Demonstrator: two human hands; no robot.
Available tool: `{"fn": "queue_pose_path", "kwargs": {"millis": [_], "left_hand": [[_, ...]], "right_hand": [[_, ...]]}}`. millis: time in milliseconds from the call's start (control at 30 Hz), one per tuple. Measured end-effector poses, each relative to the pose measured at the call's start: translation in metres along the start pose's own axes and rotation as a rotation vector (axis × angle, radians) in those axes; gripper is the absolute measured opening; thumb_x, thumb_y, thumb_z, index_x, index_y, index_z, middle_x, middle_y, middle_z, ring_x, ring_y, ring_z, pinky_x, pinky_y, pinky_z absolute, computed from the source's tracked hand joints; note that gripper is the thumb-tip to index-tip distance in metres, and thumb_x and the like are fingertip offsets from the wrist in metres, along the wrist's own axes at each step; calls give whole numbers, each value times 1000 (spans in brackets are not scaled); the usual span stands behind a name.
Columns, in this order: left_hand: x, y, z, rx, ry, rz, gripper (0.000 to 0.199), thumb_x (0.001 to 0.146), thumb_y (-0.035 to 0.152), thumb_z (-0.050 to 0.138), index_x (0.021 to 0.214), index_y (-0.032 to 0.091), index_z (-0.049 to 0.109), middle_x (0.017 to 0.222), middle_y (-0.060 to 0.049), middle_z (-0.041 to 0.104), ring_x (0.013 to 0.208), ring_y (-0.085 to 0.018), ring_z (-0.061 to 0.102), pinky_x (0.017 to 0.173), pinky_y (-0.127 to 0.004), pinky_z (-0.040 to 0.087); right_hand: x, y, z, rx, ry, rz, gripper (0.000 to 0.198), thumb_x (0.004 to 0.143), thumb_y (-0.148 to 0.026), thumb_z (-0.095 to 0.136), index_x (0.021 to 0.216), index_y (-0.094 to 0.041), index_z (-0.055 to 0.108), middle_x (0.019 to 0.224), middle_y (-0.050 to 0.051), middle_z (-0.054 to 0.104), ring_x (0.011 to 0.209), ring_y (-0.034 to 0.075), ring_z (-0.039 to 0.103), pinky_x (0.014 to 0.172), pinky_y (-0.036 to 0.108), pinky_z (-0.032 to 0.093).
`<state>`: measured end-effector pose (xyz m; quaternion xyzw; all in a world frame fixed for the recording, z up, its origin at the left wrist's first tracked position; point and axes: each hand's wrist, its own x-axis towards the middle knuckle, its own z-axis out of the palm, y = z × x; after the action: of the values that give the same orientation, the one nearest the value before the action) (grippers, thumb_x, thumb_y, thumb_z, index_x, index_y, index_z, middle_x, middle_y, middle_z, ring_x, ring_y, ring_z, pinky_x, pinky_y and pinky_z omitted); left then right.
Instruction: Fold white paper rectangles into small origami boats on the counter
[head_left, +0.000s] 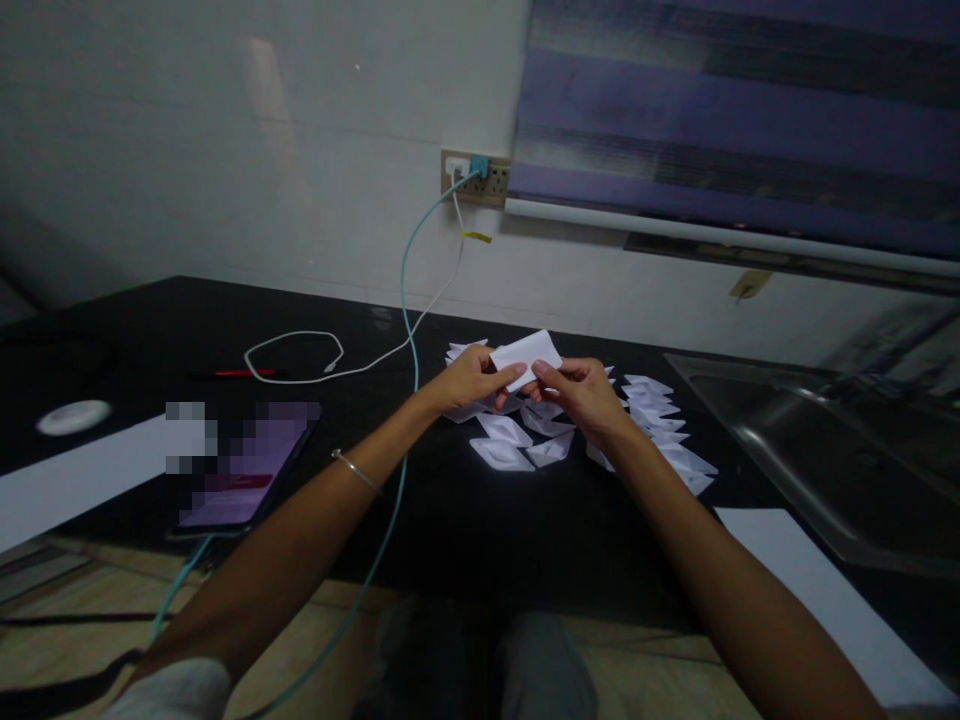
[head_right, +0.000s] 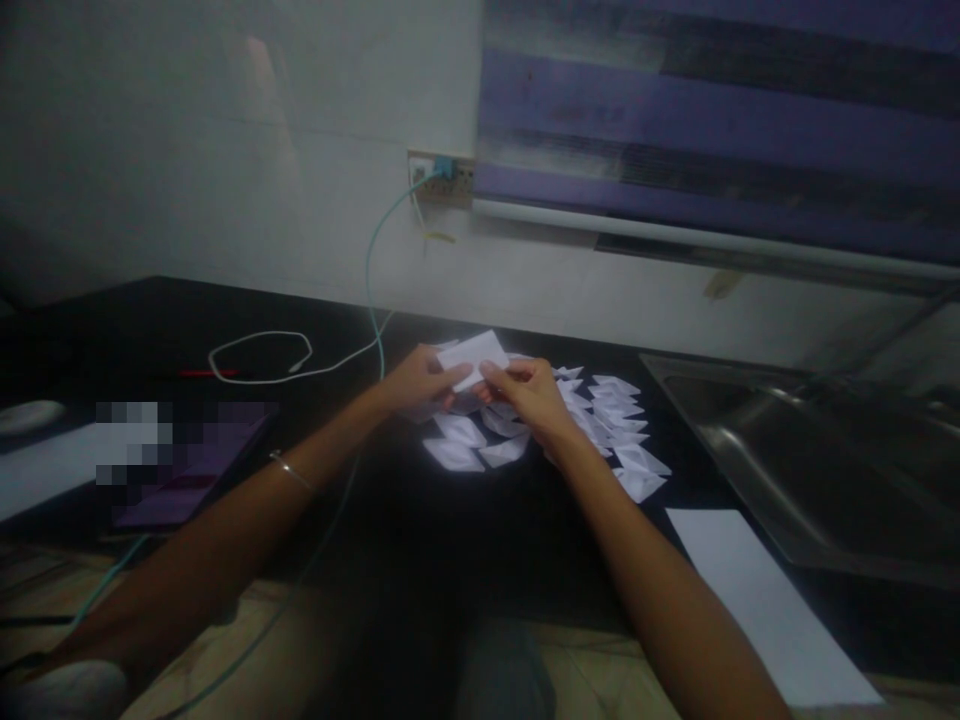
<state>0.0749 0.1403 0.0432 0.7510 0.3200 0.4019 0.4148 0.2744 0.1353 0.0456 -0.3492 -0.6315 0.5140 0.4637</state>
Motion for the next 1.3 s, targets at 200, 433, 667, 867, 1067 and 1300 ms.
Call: {"fn": "queue_pose_path", "kwargs": {"millis": [200, 433, 667, 867, 1067, 1300], "left_hand": [[0, -1, -10, -116, -56, 8, 43, 90, 48, 58, 66, 13, 62, 50, -2, 62, 41, -6, 53, 42, -17, 36], [-1, -2, -18, -161, -119, -85, 39, 84, 44, 66, 62, 12, 63, 47, -1, 60, 39, -6, 52, 41, -18, 36], [-3, 11, -10, -32, -297, -53, 41, 88, 34, 63, 53, 14, 58, 42, 1, 53, 35, -5, 47, 39, -17, 35], [-3, 8, -6, 30, -322, -46, 47, 93, 41, 54, 55, 14, 58, 42, 1, 53, 36, -6, 47, 41, -18, 36], [-4, 3, -3, 110, -229, -2, 53, 101, 41, 38, 58, 15, 54, 46, 1, 54, 40, -6, 49, 45, -18, 39], [-3, 0, -5, 191, -189, -21, 50, 101, 38, 37, 59, 16, 52, 45, 1, 54, 39, -7, 49, 45, -19, 39]], "right_hand": [[2, 4, -4, -61, 27, -67, 33, 76, -46, 76, 71, -13, 76, 69, 9, 72, 58, 13, 60, 61, 30, 50], [2, 1, -10, -150, -50, -18, 28, 73, -43, 78, 85, -17, 77, 79, 7, 73, 66, 15, 64, 62, 28, 51], [3, 2, -10, -261, -33, -112, 24, 75, -42, 77, 81, -19, 77, 73, 4, 71, 57, 12, 56, 50, 23, 40], [4, 0, -9, -375, 36, -175, 24, 74, -40, 76, 79, -16, 79, 71, 6, 74, 54, 13, 57, 46, 23, 38], [4, 2, -10, -386, 59, -176, 24, 76, -39, 74, 81, -17, 80, 77, 8, 76, 61, 17, 63, 51, 26, 44], [7, 5, -24, -330, -147, -154, 30, 84, -42, 67, 102, -21, 78, 84, 5, 75, 64, 13, 60, 54, 25, 43]]}}
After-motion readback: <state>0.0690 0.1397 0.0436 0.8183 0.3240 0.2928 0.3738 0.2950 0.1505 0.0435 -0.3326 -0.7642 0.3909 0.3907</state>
